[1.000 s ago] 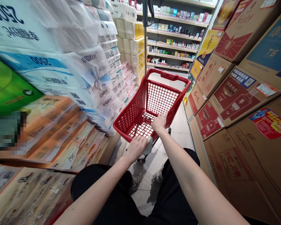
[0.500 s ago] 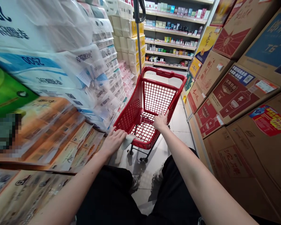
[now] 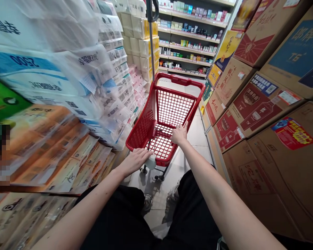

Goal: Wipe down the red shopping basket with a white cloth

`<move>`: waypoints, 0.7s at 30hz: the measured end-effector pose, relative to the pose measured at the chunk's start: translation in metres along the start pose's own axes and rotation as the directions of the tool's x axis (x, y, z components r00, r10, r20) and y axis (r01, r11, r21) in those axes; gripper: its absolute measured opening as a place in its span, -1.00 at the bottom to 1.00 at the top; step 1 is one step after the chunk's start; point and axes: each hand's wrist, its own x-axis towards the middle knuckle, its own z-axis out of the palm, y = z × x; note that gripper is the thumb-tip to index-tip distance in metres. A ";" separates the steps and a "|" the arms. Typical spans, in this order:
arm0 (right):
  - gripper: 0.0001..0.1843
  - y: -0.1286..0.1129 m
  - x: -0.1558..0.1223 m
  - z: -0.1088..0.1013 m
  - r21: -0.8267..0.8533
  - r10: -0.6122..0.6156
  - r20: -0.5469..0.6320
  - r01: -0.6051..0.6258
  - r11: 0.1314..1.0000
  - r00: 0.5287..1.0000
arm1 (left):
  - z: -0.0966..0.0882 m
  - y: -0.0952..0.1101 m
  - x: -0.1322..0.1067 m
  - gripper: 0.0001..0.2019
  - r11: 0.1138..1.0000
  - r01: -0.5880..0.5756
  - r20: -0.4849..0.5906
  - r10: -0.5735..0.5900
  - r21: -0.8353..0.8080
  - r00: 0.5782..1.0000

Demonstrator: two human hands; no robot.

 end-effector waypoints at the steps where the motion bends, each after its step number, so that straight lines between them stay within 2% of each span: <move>1: -0.65 0.001 0.000 0.000 0.007 -0.009 -0.007 0.009 1.000 1.000 | 0.000 -0.003 -0.001 -0.65 1.000 -0.009 0.001 0.009 -0.002 1.000; 8: -0.70 -0.003 0.001 -0.007 0.074 -0.039 0.021 0.037 0.997 0.999 | -0.006 -0.036 -0.012 -0.77 0.999 -0.030 0.010 0.030 0.024 1.000; 11: -0.73 -0.008 0.002 -0.007 0.093 -0.042 0.025 0.039 0.995 0.999 | -0.008 -0.041 -0.014 -0.82 0.997 -0.002 0.010 0.001 0.077 1.000; 16: -0.74 -0.005 0.003 0.000 0.073 -0.004 -0.014 0.005 0.997 1.000 | -0.008 -0.029 -0.011 -0.83 0.990 0.020 0.004 -0.021 0.142 1.000; 19: -0.71 -0.001 0.001 0.004 0.095 0.110 -0.071 -0.103 0.990 0.991 | -0.004 -0.018 -0.008 -0.84 0.987 0.021 -0.001 -0.022 0.159 1.000; 21: -0.58 0.000 -0.003 0.007 0.135 0.216 -0.123 -0.200 0.971 0.969 | 0.000 -0.011 -0.006 -0.86 0.984 0.035 -0.014 -0.033 0.175 0.999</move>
